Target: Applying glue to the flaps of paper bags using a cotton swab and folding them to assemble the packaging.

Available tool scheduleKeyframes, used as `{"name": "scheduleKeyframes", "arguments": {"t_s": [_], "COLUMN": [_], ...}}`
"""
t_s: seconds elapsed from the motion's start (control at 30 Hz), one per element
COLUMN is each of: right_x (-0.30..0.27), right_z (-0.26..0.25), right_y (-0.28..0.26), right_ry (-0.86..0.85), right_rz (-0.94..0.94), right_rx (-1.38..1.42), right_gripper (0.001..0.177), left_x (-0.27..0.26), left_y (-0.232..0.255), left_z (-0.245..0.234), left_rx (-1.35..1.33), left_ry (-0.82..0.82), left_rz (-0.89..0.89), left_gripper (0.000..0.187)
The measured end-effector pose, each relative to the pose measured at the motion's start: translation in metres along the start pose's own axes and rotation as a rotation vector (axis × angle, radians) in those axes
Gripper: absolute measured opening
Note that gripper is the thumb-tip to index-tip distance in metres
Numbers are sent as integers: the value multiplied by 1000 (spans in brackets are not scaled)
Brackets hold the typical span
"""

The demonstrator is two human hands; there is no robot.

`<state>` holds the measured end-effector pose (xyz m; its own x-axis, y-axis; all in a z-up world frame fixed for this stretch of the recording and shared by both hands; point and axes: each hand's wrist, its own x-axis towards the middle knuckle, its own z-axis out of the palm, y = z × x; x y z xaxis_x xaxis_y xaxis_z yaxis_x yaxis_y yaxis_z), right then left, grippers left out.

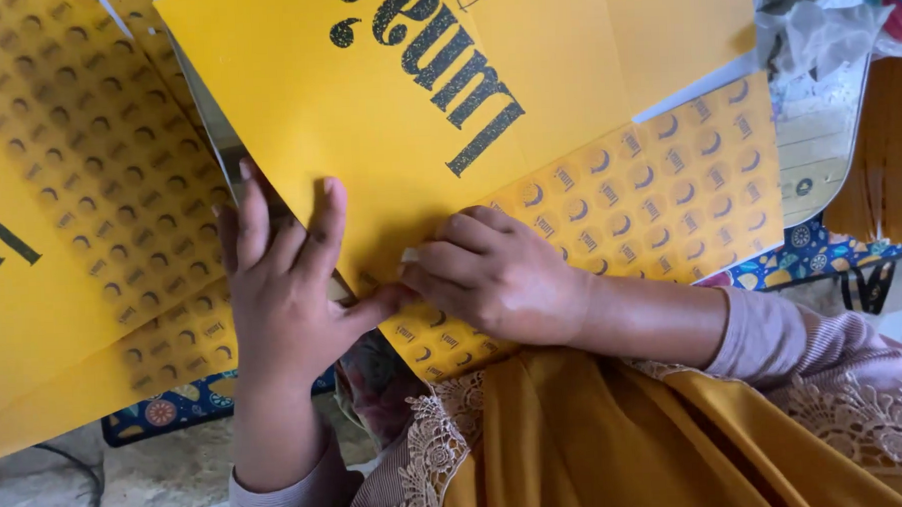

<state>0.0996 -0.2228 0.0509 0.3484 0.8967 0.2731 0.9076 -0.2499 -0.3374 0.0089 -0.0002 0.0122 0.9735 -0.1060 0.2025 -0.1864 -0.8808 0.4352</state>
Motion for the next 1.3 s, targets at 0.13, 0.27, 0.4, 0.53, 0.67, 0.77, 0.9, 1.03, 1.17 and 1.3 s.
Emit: {"name": "scheduleKeyframes", "arguments": {"t_s": [0.13, 0.27, 0.4, 0.53, 0.67, 0.77, 0.9, 1.03, 1.17, 1.3], "right_x": [-20, -44, -105, -111, -108, -110, -100, -93, -91, -84], "right_z": [-9, -35, -41, -49, -51, -48, -46, -45, -44, -43], "right_y": [16, 39, 69, 74, 77, 81, 80, 80, 81, 78], "right_ry": [2, -23, 130, 74, 75, 76, 74, 56, 44, 38], "right_rz": [7, 400, 482, 445, 380, 364, 343, 324, 310, 293], "right_rx": [68, 307, -44, -176, -168, -160, -145, -186, -195, -149], "right_gripper": [23, 25, 23, 24, 25, 27, 23, 23, 21, 16], "left_x": [-2, 4, -7, -4, -7, -10, -9, -8, -10, -8], "left_y": [-4, -2, -9, -7, -7, -9, -9, -10, -12, -10], "left_z": [4, -2, 9, 2, 3, 4, 6, 5, 8, 7], "left_rx": [18, -24, 26, 4, -48, -73, -61, -31, -28, -13], "left_ry": [-4, -7, 16, 40, 37, 35, 29, 26, 17, 29], "left_rz": [0, -26, 18, 13, -32, -52, -50, -41, -40, -32], "left_gripper": [111, 102, 99, 99, 106, 112, 111, 108, 110, 113]}}
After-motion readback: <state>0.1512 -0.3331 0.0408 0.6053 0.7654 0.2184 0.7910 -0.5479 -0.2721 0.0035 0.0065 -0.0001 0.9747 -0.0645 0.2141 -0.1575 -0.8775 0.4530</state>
